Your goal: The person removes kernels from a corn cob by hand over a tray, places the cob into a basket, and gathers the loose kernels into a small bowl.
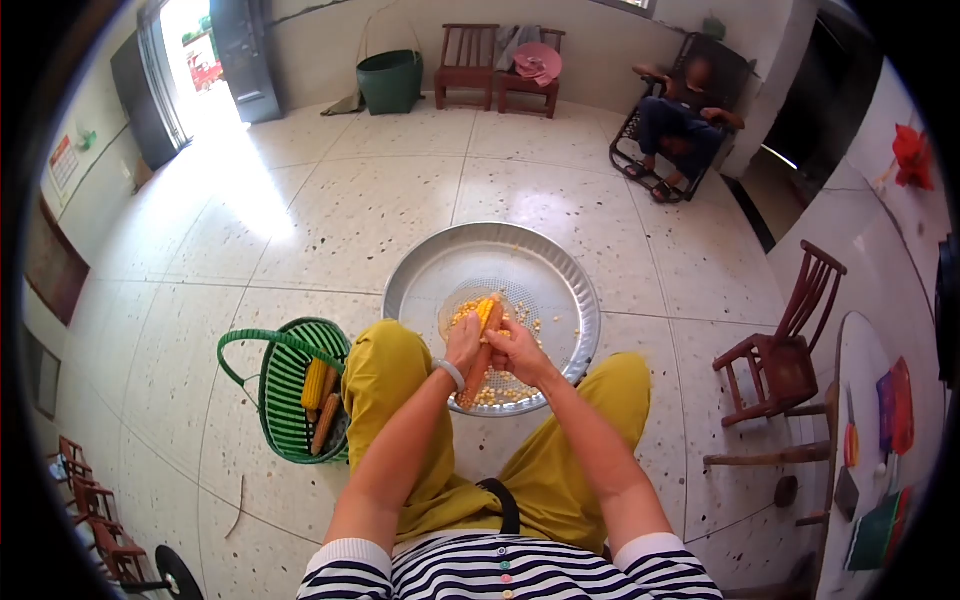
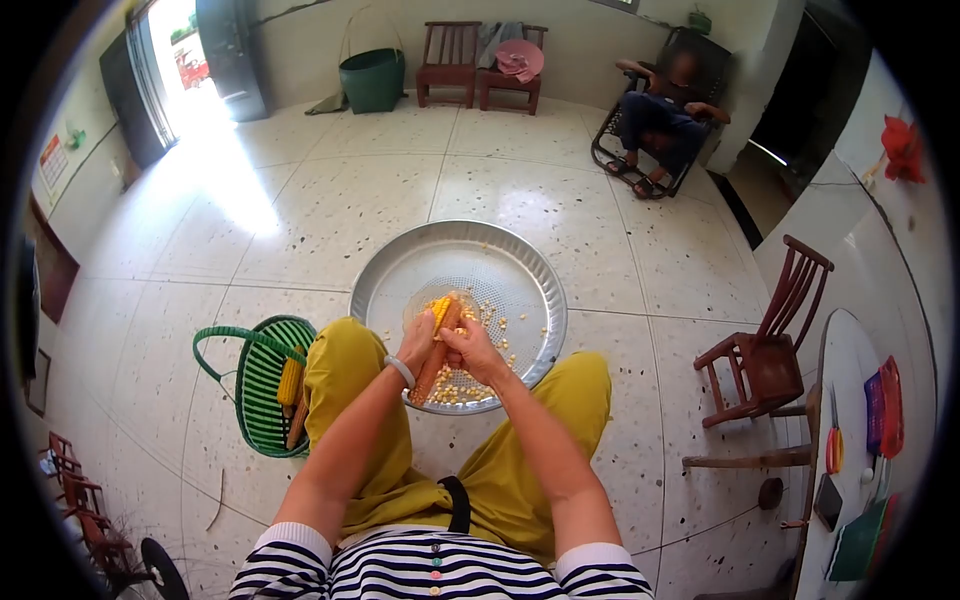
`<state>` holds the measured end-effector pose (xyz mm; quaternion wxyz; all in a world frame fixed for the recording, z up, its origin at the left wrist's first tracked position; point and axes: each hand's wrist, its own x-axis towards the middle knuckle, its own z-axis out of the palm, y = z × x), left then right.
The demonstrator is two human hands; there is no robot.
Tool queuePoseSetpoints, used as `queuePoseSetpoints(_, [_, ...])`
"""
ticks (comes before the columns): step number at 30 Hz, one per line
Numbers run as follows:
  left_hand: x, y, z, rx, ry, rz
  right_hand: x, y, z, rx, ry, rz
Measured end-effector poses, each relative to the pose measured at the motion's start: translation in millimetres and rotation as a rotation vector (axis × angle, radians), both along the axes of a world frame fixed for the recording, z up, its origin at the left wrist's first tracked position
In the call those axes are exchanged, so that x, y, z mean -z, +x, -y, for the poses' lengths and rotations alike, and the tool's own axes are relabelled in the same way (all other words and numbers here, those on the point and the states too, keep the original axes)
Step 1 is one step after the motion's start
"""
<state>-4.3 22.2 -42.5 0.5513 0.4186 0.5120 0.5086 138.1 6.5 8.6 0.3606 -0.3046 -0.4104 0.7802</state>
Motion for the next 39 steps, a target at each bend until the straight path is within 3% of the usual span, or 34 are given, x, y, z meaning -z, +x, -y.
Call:
queuePoseSetpoints(5, [-26,-3,12,0.145,-0.084,0.168,3,-3,3,0.042,-0.037,0.016])
queuePoseSetpoints(6, [0,-5,2,0.124,-0.054,0.241,2,-4,4,0.068,0.072,0.120])
queuePoseSetpoints(9, [-24,0,11,0.105,-0.165,0.285,-4,-5,8,0.127,0.148,0.240])
queuePoseSetpoints(14, [-12,-1,6,0.096,-0.160,0.258,-2,-2,6,0.091,0.202,0.233])
queuePoseSetpoints(20, [-58,2,18,0.060,-0.275,0.261,1,3,-1,0.033,0.013,0.004])
queuePoseSetpoints(23, [-12,-8,2,0.076,-0.116,0.168,3,8,-9,0.179,-0.135,0.128])
queuePoseSetpoints(27, [-45,-3,19,0.089,-0.151,0.104,12,15,-21,0.409,0.077,0.776])
queuePoseSetpoints(30, [-55,4,24,0.137,-0.073,-0.076,-8,22,-24,0.337,-0.026,0.485])
queuePoseSetpoints(33, [-38,9,23,0.239,0.185,-0.208,-11,23,-27,0.332,-0.004,0.319])
queuePoseSetpoints(34, [-72,10,36,0.319,0.008,-0.167,-5,25,-29,0.317,0.021,0.298])
queuePoseSetpoints(39, [-77,10,39,0.361,-0.037,-0.146,0,28,-30,0.315,0.015,0.204])
